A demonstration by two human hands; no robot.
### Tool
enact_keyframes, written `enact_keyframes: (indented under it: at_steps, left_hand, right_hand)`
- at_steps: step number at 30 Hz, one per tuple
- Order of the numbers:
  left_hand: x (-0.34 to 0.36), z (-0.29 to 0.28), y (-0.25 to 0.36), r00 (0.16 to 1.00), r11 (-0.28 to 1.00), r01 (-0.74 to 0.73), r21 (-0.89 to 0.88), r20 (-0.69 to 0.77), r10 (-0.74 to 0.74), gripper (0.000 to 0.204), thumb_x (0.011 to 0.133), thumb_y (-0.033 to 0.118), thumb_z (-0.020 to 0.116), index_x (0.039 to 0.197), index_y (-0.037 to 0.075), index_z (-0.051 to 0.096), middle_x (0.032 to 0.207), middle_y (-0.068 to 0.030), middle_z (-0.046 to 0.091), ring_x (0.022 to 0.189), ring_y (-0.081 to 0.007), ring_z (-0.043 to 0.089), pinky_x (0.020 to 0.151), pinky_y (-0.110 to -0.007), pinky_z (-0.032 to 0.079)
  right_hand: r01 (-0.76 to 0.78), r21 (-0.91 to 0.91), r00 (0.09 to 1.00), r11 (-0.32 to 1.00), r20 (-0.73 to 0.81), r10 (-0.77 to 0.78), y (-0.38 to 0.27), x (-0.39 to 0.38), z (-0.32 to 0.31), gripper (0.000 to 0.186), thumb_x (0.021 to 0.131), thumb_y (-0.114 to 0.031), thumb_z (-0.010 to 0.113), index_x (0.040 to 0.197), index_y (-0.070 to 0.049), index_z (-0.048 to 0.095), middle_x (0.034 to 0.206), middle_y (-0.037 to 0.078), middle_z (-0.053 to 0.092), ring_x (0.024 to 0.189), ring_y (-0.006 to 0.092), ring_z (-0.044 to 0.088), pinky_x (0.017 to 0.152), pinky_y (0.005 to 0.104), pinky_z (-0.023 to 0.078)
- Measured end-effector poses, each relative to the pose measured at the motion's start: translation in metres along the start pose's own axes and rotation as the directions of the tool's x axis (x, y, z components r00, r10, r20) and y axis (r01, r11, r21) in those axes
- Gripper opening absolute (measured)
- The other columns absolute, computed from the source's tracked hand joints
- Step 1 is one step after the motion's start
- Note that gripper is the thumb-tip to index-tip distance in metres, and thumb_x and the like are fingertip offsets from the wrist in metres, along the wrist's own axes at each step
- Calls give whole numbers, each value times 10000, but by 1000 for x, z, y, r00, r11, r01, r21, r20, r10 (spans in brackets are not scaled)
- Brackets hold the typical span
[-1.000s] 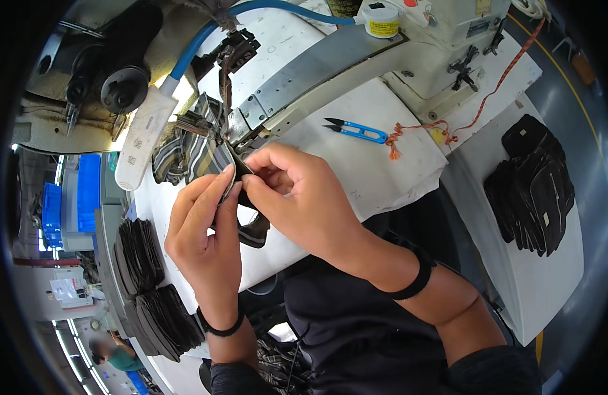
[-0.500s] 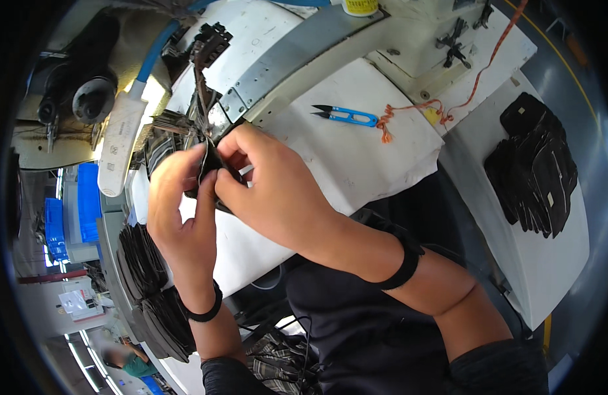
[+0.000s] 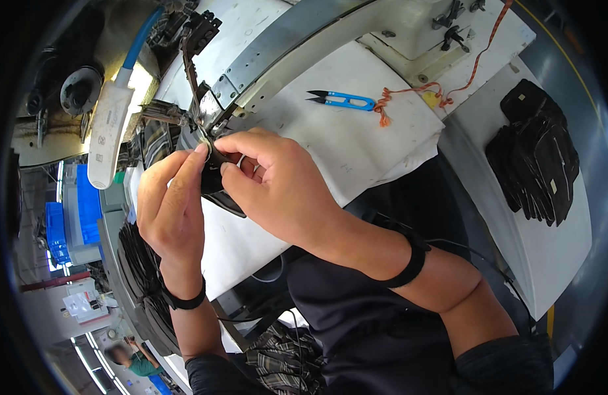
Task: Sewing and assembling components of leather bags using an industrial sewing machine.
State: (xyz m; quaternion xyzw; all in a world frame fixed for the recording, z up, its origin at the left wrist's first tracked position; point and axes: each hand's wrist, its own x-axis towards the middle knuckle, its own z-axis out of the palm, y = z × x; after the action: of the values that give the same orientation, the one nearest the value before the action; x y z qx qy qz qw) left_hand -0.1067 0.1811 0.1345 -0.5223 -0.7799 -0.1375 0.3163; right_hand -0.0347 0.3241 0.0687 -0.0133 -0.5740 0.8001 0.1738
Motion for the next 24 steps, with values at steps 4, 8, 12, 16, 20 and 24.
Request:
enact_keyframes:
  at_steps: [4, 8, 12, 16, 20, 24]
  left_hand:
    - [3, -2, -4, 997, 993, 71, -94, 17, -69, 301, 719, -69, 773, 1009, 7, 755, 896, -89, 679, 803, -244, 655, 698, -330, 517]
    - [6, -2, -8, 999, 995, 30, -92, 32, -27, 278, 727, -74, 773, 994, -1, 752, 900, -94, 689, 787, -240, 653, 688, -327, 514]
    - [11, 0, -16, 1000, 997, 8, -73, 10, -7, 263, 728, -79, 778, 977, -2, 748, 890, -104, 708, 786, -236, 666, 689, -323, 525]
    - [14, -1, -21, 999, 993, 38, -109, 28, -35, 189, 766, -69, 769, 937, 4, 737, 865, -102, 723, 785, -235, 687, 700, -316, 538]
    - [8, 4, -21, 996, 989, 85, -122, 16, -84, 204, 770, -84, 756, 945, 15, 721, 899, -103, 722, 835, -252, 689, 741, -317, 534]
    - [-2, 8, -16, 991, 978, 137, -155, 28, -134, 384, 776, -160, 656, 1101, 37, 707, 1063, -135, 683, 1003, -285, 655, 853, -336, 515]
  right_hand:
    - [-49, 116, 998, 992, -25, 52, 3, 0, 2, 253, 917, -48, 648, 1147, 56, 669, 894, 93, 687, 665, 77, 593, 591, 238, 486]
    - [-19, 94, 998, 995, -55, 24, 5, 3, 5, 264, 929, -41, 641, 1171, 60, 663, 834, 72, 684, 625, 55, 565, 566, 227, 473]
    - [-46, 170, 998, 984, -25, 51, 3, 12, 6, 185, 933, -32, 640, 1095, 56, 659, 754, 38, 646, 620, 35, 535, 545, 228, 444]
    - [-36, 126, 998, 991, -37, 41, -3, 18, 9, 81, 909, -28, 641, 946, 35, 607, 742, 52, 629, 636, 84, 570, 555, 266, 452]
    - [98, -365, 980, 926, -126, -153, -2, 17, 23, 186, 856, -41, 700, 1001, -13, 587, 856, 51, 645, 669, 106, 599, 586, 278, 490]
    - [100, -386, 960, 917, -206, -191, 3, 14, 31, 216, 839, -9, 662, 1039, -24, 583, 841, 45, 616, 635, 118, 579, 577, 274, 468]
